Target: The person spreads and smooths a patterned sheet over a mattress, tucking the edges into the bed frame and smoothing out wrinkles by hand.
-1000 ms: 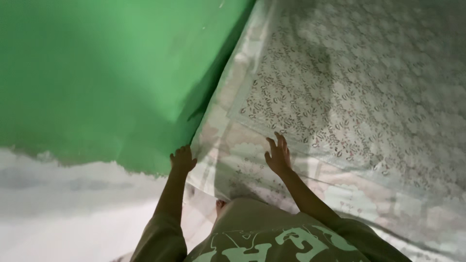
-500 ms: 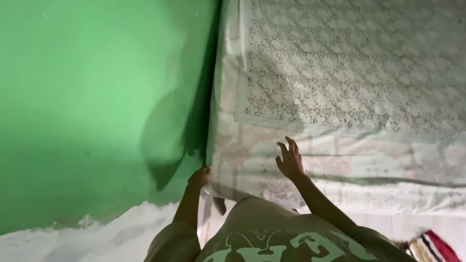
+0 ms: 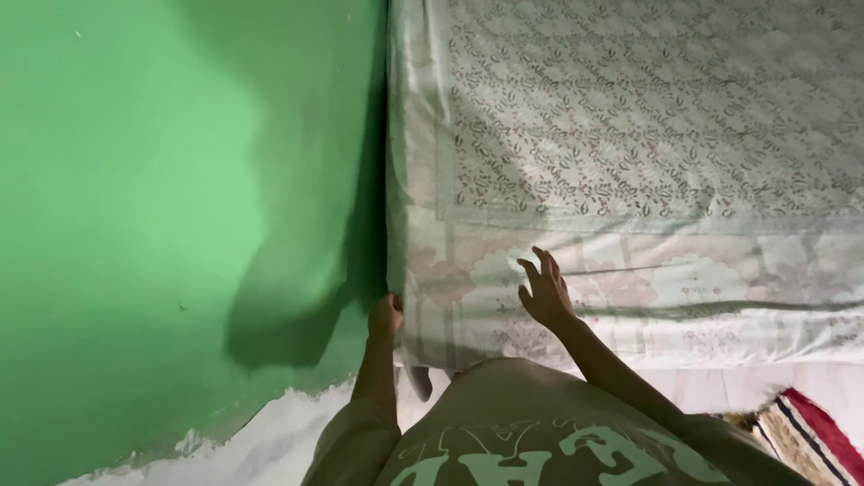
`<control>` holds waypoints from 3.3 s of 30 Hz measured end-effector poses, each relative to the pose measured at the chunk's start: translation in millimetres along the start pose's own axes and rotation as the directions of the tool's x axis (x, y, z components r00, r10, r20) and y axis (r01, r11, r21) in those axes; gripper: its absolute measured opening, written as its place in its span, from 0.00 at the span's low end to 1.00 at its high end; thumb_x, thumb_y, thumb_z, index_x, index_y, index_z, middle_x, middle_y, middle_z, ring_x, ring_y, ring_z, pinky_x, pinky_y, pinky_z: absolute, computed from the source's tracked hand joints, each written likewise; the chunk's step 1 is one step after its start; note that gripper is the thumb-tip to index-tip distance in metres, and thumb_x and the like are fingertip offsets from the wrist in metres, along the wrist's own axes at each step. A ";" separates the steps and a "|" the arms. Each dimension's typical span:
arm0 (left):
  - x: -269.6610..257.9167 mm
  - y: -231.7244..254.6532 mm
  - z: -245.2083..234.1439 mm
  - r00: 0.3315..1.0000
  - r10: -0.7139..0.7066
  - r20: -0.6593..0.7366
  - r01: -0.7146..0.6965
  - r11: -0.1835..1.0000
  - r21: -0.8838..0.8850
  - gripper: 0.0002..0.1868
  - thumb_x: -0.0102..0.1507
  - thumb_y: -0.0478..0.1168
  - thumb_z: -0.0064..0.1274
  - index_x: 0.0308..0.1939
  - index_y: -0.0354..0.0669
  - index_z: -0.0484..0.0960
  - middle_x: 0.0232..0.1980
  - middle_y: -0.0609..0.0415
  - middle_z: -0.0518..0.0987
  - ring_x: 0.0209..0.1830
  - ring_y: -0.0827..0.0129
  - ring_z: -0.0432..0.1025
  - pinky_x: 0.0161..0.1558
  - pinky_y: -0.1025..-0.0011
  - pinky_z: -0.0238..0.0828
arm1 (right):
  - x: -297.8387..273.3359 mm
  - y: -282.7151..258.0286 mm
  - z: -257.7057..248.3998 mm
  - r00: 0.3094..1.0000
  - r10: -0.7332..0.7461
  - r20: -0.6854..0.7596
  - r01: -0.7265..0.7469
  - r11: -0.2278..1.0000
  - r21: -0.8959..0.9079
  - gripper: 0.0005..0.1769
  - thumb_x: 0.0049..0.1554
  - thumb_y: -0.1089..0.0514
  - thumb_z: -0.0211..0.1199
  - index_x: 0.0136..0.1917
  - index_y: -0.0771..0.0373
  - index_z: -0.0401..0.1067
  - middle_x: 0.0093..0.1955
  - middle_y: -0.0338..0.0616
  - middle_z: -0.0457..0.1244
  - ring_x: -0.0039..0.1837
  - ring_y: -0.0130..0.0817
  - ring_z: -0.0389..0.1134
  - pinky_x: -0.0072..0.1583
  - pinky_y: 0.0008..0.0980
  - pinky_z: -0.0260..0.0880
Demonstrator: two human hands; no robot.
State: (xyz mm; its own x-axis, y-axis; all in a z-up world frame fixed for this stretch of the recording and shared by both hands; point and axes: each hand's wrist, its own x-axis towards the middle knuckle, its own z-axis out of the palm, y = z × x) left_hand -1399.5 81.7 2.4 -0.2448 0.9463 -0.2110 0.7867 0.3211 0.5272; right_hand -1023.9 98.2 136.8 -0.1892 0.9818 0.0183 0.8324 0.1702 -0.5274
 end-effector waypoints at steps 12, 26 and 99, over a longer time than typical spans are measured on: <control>-26.2 10.2 6.1 0.855 -0.106 -0.508 -0.100 0.927 -0.362 0.07 0.63 0.35 0.50 0.42 0.36 0.71 0.37 0.38 0.78 0.36 0.41 0.74 0.41 0.53 0.72 | 8.3 39.8 -2.0 0.995 -0.057 -0.088 0.058 0.998 0.008 0.34 0.52 0.57 0.65 0.72 0.51 0.62 0.80 0.52 0.44 0.80 0.59 0.46 0.71 0.59 0.60; -82.1 48.1 -36.2 0.967 -0.190 -0.173 0.208 0.973 0.095 0.18 0.69 0.52 0.41 0.54 0.52 0.81 0.44 0.42 0.84 0.44 0.42 0.78 0.44 0.47 0.75 | 2.0 61.2 -3.3 0.999 -0.012 0.040 0.009 0.997 0.071 0.32 0.54 0.57 0.64 0.71 0.50 0.63 0.78 0.48 0.49 0.80 0.54 0.47 0.68 0.56 0.64; -55.3 226.9 -41.0 0.691 0.718 -0.080 -0.700 0.693 0.171 0.28 0.56 0.40 0.62 0.61 0.45 0.74 0.59 0.47 0.72 0.58 0.51 0.70 0.52 0.52 0.67 | -40.2 66.6 -76.9 0.959 0.114 -0.259 -0.065 0.979 0.191 0.31 0.52 0.61 0.65 0.69 0.52 0.66 0.76 0.50 0.53 0.77 0.57 0.50 0.68 0.52 0.65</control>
State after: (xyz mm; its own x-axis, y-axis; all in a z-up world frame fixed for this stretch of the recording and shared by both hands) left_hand -1230.7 103.8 167.4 0.3505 0.8877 0.2986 0.8135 -0.4466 0.3726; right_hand -920.8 76.6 166.3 0.0485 0.9830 0.1772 0.7280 0.0866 -0.6801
